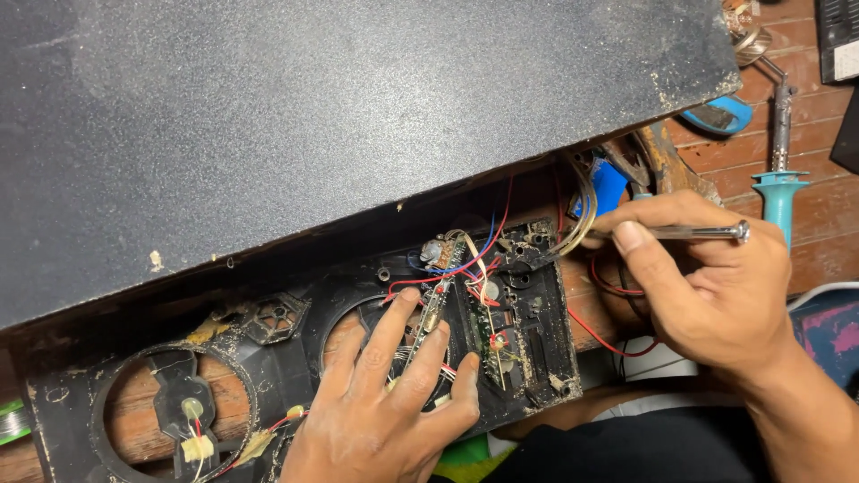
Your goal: Cleaning the internal circuit board and chassis of a speaker using a brush and a small probe tool
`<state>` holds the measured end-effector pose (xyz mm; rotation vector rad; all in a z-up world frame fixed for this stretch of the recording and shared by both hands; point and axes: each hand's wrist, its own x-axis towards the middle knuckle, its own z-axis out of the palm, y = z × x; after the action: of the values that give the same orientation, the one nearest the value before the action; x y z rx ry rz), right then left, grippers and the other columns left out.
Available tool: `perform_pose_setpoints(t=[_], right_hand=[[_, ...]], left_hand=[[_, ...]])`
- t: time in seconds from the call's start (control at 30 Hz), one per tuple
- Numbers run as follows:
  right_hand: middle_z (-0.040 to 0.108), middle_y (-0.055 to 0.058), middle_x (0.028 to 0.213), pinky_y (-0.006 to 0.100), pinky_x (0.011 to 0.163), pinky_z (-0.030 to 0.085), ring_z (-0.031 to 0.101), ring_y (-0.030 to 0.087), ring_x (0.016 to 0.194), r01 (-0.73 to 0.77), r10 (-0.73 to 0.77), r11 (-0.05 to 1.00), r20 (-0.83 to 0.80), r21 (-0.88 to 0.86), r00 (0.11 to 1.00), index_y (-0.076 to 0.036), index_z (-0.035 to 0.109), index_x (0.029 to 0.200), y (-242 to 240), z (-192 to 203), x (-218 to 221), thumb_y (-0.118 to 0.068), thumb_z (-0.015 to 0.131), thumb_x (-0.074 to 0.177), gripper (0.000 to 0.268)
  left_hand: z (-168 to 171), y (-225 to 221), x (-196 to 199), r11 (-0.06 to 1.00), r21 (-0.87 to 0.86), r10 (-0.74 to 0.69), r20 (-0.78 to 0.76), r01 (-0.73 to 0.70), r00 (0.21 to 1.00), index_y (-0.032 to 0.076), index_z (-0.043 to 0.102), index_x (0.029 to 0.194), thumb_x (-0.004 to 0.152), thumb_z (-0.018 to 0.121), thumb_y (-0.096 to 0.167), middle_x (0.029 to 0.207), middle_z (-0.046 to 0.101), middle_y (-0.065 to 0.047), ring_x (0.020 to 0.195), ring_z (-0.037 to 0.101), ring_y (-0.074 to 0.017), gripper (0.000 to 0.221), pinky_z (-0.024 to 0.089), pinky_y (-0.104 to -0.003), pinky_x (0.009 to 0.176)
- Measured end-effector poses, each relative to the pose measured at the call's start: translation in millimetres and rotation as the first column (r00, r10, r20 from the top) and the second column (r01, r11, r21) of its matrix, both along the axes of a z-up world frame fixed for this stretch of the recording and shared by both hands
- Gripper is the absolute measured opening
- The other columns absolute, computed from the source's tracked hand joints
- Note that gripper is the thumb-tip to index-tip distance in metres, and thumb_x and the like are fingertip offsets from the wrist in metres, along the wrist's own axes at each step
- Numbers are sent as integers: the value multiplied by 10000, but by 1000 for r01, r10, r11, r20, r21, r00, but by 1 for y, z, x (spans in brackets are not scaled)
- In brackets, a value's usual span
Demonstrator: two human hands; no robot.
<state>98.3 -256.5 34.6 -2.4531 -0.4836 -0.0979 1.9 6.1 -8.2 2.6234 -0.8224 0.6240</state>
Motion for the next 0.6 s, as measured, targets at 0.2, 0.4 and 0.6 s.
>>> perform_pose_setpoints(t=[0.2,0.4,0.6], right_hand=[[778,112,1032,277,890,562,750,186,934,-37,51,993,-130,112,990,-5,744,1026,-3,-7,-2,-47,610,973,150],[748,169,983,449,906,612,744,313,885,-364,347,929,192,61,918,64,709,1023,6,-6,-12,-11,597,938,159],[746,204,1079,452,966,607,764,340,989,-392,391,919,236,-45,889,58,708,1085,-4,-4,-18,-22,585,958,195]], left_hand=[[2,-2,0,1000,18,0,-24,0,1000,225,628,1122,1013,535,211,1209,552,-105,1179,660,-409,144,565,-541,789],[-1,-1,1,999,4,-44,-39,44,998,224,653,1129,990,535,214,1220,568,-126,1190,639,-441,182,571,-583,837],[1,-1,-3,995,-11,-99,-114,98,989,207,683,1158,922,550,219,1249,592,-177,1219,602,-514,272,584,-531,885]])
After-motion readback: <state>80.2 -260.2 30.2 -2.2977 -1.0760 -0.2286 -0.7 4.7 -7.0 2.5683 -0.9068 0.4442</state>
